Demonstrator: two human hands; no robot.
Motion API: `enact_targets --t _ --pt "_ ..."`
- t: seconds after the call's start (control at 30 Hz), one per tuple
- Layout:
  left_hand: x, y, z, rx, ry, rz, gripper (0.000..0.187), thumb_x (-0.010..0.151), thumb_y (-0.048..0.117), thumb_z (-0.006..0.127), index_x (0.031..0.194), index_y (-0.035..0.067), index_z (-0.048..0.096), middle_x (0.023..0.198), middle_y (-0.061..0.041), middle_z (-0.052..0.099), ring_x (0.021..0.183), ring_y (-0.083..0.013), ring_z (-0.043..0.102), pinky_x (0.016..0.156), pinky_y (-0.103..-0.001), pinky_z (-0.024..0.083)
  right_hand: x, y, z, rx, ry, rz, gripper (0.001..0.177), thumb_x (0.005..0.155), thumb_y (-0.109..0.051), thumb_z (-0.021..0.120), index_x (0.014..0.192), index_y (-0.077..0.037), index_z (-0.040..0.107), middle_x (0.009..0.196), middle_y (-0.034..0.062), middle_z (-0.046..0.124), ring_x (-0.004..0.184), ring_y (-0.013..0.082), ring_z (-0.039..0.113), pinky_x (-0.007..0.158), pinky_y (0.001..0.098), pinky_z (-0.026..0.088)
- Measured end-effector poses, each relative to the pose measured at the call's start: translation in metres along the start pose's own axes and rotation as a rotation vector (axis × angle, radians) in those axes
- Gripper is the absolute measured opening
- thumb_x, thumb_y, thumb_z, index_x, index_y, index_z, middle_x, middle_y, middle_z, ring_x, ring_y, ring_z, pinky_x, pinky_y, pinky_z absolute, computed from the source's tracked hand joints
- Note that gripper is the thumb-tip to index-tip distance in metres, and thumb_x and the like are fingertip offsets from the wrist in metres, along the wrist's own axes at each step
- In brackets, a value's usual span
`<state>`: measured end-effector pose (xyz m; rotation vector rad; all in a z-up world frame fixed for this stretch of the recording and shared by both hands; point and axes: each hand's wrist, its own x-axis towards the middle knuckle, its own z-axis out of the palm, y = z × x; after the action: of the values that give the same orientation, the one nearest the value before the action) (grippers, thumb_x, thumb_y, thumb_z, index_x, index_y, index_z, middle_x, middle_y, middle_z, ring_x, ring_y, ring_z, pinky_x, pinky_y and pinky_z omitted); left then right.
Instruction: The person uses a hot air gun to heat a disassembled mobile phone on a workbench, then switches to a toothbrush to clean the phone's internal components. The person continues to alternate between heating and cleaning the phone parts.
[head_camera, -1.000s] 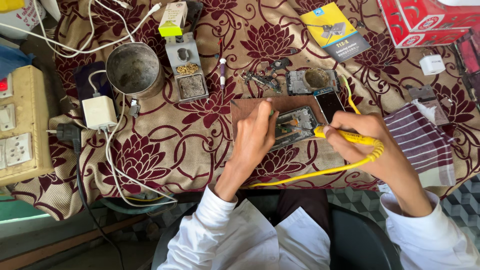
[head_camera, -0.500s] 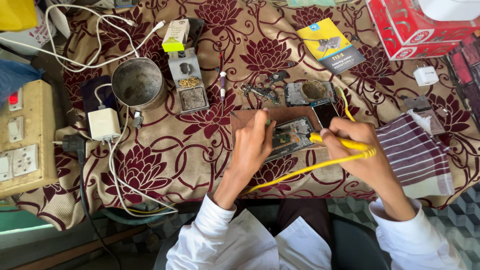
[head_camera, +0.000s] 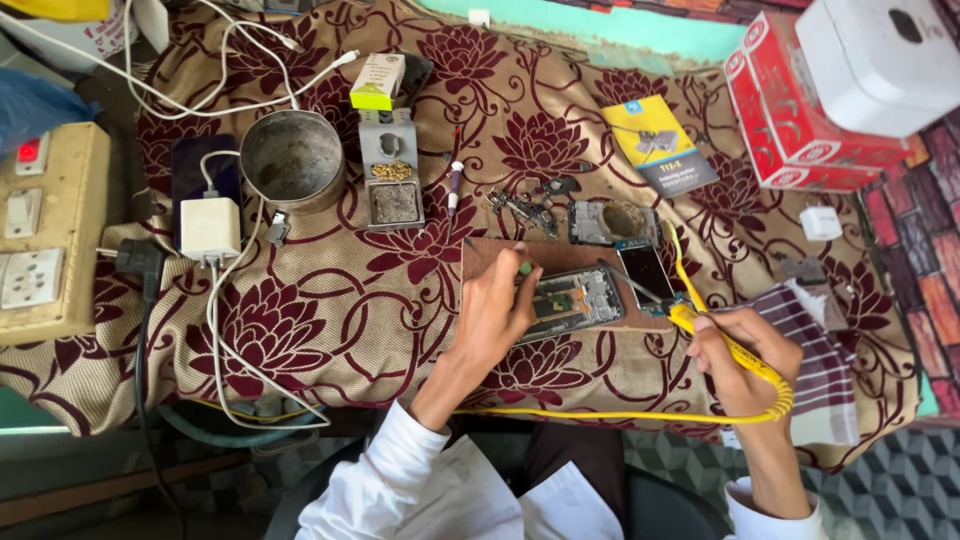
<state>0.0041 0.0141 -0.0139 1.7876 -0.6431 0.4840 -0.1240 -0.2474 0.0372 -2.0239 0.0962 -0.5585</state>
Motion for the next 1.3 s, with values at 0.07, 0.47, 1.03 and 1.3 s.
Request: enact_targets --t 0.07,0.47,1.03,1.3 --pt "-0.002 -0.001 0.000 -0.009 0.001 0.014 0.023 0.096 -0.002 0.068 0.109 -0.001 0.049 0.088 -0.021 0.067 0.067 -0.0398 0.069 0.051 -0.043 0.051 0.005 -0.002 -0.003 -0.005 0.025 0.024 0.008 0.098 -0.001 0.065 0.099 0.006 0.067 0.076 0.0085 0.069 0.063 0.0077 0.058 0.059 0.0229 0.046" --pt "-0.024 0.009 0.009 -0.061 0.071 0.160 0.021 0.096 -0.005 0.067 0.102 -0.002 0.047 0.096 -0.020 0.066 0.080 -0.0379 0.069 0.065 -0.044 0.056 0.095 -0.085 0.102 -0.122 -0.132 -0.517 0.015 0.104 -0.014 0.072 0.105 0.001 0.071 0.087 0.0082 0.074 0.076 0.0103 0.070 0.066 0.0261 0.053" --pt "-0.041 -0.014 0.016 -0.049 0.087 0.032 0.028 0.095 0.003 0.075 0.111 -0.004 0.053 0.099 -0.023 0.073 0.082 -0.0368 0.075 0.066 -0.041 0.059 0.150 -0.085 0.239 -0.152 -0.379 -0.739 0.009 0.096 -0.008 0.073 0.095 -0.001 0.068 0.072 0.0090 0.067 0.056 0.0184 0.063 0.050 0.0322 0.045" --pt "-0.044 -0.015 -0.005 -0.155 0.204 -0.336 0.033 0.090 0.002 0.074 0.113 -0.007 0.051 0.095 -0.022 0.071 0.088 -0.0291 0.076 0.077 -0.037 0.060 0.172 -0.054 0.317 -0.483 -0.455 -0.781 0.014 0.097 -0.007 0.072 0.107 0.001 0.066 0.079 0.0151 0.063 0.056 0.0222 0.062 0.047 0.0347 0.049"
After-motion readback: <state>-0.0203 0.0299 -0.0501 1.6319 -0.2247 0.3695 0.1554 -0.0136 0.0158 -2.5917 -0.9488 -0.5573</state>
